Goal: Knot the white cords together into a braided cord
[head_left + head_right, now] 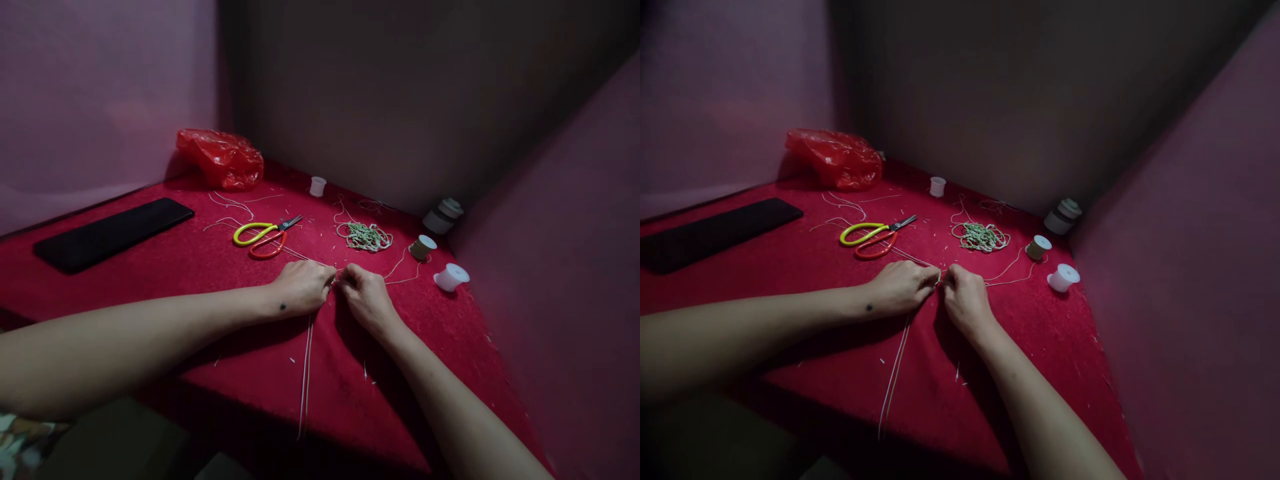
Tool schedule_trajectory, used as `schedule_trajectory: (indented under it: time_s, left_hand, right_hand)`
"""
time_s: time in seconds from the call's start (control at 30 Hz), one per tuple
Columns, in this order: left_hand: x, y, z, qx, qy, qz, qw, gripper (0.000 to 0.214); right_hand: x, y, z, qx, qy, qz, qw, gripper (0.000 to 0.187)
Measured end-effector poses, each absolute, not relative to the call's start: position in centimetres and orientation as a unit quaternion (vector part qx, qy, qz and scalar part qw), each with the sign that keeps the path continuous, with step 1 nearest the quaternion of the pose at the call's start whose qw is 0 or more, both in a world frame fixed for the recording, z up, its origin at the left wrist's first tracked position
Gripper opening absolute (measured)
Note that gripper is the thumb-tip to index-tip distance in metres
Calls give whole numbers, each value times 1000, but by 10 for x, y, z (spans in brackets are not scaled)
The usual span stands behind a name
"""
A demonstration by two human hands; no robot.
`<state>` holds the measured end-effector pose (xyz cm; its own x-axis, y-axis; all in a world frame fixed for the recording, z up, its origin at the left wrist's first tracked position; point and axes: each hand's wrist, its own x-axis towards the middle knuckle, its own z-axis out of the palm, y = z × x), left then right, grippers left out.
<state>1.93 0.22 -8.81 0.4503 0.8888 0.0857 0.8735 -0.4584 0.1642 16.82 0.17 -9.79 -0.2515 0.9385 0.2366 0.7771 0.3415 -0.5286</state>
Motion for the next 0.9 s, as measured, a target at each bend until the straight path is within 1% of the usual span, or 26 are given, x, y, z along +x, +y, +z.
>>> schedule_trajectory:
  time_s: [0.17, 0.4, 0.47, 0.53, 0.57, 0.6, 0.7, 0.77, 0.83, 0.9]
  left_hand:
    - [17, 5, -86, 849, 509, 98, 100, 23]
    - [16, 5, -86, 853, 495, 113, 122, 20]
    - [12, 0, -79, 864, 465, 121, 147, 20]
    - [3, -5, -69, 869, 457, 123, 143, 16]
    - [-4, -8, -63, 869, 459, 125, 139, 16]
    - [-15, -9, -57, 865, 467, 129, 132, 18]
    - [-63, -13, -41, 832, 523, 162, 93, 33]
    - [-108, -15, -37, 777, 597, 201, 10, 40]
    - [-154, -18, -40, 723, 666, 172, -63, 53]
    - [-192, -24, -46, 673, 726, 110, -92, 66]
  right_hand:
    - [165, 2, -95, -585, -768, 113, 235, 18]
    - [164, -2, -95, -600, -775, 64, 186, 19]
    - [167, -5, -97, -589, -781, 72, 196, 17]
    - [173, -6, -103, -567, -793, 87, 206, 14]
    - [176, -5, -106, -557, -793, 104, 225, 14]
    - [180, -4, -110, -549, -787, 125, 252, 15]
    - [189, -1, -118, -532, -758, 195, 323, 18]
    - [192, -1, -120, -536, -734, 219, 354, 20]
    - [192, -1, -120, -541, -726, 223, 361, 20]
    - [190, -2, -118, -542, -729, 216, 359, 19]
